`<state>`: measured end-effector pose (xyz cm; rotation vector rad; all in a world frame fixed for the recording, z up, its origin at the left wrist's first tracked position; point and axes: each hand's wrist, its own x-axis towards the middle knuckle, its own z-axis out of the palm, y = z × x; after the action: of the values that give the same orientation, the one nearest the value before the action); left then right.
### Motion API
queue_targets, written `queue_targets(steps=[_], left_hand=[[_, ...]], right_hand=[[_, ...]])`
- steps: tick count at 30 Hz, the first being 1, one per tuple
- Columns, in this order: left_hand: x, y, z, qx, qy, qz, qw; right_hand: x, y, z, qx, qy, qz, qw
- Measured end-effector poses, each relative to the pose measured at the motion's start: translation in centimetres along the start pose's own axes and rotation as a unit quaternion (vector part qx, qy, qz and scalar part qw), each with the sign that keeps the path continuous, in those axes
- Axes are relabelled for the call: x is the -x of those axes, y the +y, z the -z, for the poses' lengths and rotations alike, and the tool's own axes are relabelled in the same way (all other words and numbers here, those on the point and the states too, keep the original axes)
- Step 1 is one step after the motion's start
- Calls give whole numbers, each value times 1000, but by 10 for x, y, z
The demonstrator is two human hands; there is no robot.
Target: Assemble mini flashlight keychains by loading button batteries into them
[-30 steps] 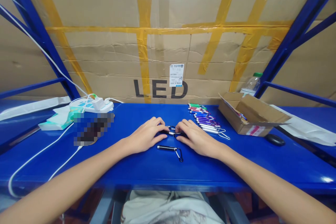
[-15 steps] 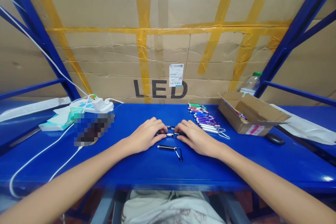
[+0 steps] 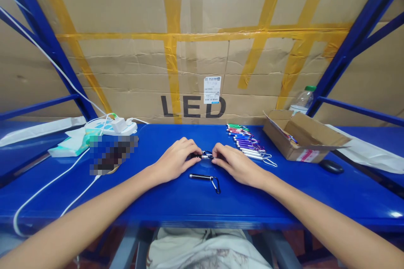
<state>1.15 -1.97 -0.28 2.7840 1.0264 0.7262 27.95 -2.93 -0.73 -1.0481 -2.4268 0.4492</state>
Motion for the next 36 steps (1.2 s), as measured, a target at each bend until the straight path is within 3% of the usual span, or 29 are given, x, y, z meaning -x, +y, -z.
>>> queue_targets(steps=[8, 18, 25, 36], left_hand=[[1, -4, -2, 0, 54, 22, 998], [1, 0, -1, -19, 7, -3, 1000], [1, 1, 1, 1, 23, -18, 1000], [2, 3, 0, 34, 50, -62, 996]], right_hand=[[-3, 0, 1, -25, 45, 7, 999], [-2, 2, 2, -73, 51, -21, 996], [-4, 8, 3, -6, 37, 10, 999], [-5, 8, 8, -15, 56, 14, 998]])
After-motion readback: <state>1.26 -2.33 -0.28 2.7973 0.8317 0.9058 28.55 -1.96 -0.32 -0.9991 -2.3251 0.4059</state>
